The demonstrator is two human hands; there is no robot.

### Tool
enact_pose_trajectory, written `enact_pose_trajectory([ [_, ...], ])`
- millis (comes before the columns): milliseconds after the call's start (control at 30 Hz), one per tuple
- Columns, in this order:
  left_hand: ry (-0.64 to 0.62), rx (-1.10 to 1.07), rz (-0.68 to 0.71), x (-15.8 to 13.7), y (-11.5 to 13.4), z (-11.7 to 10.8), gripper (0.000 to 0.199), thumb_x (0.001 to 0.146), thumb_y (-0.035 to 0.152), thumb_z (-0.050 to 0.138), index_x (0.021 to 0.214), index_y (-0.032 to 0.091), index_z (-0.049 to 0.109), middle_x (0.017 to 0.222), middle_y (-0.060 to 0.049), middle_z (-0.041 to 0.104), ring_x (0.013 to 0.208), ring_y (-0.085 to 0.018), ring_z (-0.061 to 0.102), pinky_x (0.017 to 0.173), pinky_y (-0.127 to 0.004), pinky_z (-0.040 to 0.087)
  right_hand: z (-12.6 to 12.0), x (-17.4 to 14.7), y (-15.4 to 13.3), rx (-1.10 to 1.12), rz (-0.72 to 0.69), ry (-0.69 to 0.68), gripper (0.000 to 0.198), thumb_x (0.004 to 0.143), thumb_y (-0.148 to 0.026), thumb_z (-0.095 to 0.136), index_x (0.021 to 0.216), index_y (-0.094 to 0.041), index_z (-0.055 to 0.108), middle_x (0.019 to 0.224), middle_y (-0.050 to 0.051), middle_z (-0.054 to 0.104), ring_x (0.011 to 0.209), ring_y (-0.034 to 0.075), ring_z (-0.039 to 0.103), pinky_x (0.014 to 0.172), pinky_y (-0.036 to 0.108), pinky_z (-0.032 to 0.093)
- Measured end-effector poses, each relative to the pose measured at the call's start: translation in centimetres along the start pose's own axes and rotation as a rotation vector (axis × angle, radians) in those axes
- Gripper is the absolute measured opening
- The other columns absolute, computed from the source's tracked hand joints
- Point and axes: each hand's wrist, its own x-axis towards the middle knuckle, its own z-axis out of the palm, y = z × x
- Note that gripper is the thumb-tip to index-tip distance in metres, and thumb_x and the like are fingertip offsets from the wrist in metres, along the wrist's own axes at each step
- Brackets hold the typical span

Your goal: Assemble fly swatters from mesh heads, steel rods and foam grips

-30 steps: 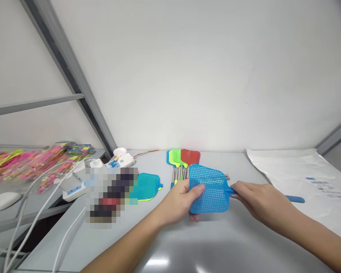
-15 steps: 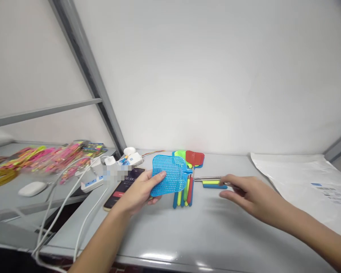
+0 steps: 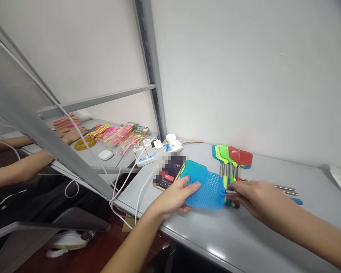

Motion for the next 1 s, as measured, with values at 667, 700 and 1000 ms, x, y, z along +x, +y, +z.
enact_pose_trajectory([
  [667,0.314,0.868,0.605,-0.5,-3.5,1.9,0.016,0.095,0.023,0.039,0.084,0.019,0.05,0.077,-0.001,0.052,0.072,-0.015,0.048,0.064,-0.027,0.037,4.2,7.1,2.2,-0.217,0.151,-0.09,0.031,0.096,-0.041,0.044,0.085,-0.021,0.065,0.072,0.004,0.07,0.069,0.022,0.066,0.051,0.026,0.03],
  [700,0.311,0.916,0.642,-0.2,-3.4,2.1,0.015,0.095,0.022,0.039,0.086,0.019,0.051,0.081,-0.002,0.053,0.076,-0.016,0.05,0.067,-0.028,0.039,4.4,7.2,2.1,-0.233,0.138,-0.096,0.031,0.096,-0.041,0.043,0.086,-0.021,0.065,0.072,0.004,0.07,0.068,0.022,0.066,0.05,0.026,0.029],
  [1000,0.406,1.218,0.655,1.6,-3.2,2.4,0.017,0.091,0.023,0.047,0.106,0.02,0.054,0.114,-0.009,0.053,0.105,-0.027,0.047,0.087,-0.044,0.042,4.7,7.2,1.3,-0.353,0.053,-0.12,0.026,0.095,-0.032,0.045,0.079,-0.02,0.061,0.067,0.004,0.068,0.061,0.022,0.066,0.049,0.027,0.022],
])
